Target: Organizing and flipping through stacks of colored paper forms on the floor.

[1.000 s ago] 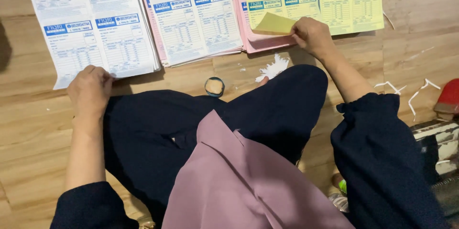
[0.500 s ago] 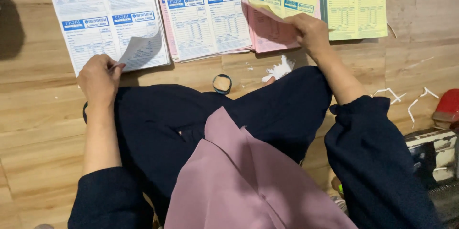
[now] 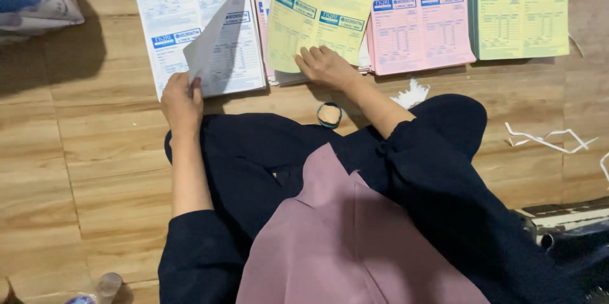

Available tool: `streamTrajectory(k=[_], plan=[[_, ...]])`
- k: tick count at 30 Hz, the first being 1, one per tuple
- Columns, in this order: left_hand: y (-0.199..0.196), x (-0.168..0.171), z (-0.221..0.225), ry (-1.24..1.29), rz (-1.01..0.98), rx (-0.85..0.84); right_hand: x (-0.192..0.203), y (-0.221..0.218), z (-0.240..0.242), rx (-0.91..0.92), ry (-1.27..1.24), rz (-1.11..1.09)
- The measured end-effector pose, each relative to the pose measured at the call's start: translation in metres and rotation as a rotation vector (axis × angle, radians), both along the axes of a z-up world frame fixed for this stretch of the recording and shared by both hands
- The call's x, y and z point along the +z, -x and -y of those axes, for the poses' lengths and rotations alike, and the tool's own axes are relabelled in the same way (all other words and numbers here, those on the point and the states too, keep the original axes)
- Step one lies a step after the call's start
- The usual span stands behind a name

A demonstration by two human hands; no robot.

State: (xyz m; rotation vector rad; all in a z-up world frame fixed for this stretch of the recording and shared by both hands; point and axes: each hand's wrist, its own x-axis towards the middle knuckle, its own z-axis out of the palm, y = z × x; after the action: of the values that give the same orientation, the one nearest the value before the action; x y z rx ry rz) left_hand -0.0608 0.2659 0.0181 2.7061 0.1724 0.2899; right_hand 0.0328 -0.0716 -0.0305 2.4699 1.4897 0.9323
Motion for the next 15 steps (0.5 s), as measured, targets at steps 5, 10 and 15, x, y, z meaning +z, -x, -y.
streamTrajectory(k=[5,10,15], plan=[[0.003,0.069,0.036,0.088,0.068,-0.066,-0.003,0.012,0.011,0.041,0.048,-0.026],[0.0,0.039,0.026,0.076,0.022,-0.126,-0.007,0.022,0.019,-0.041,0.044,-0.149],[-0.005,0.045,0.047,0.08,0.062,-0.207,0.047,0.034,0.008,-0.274,0.276,-0.663]])
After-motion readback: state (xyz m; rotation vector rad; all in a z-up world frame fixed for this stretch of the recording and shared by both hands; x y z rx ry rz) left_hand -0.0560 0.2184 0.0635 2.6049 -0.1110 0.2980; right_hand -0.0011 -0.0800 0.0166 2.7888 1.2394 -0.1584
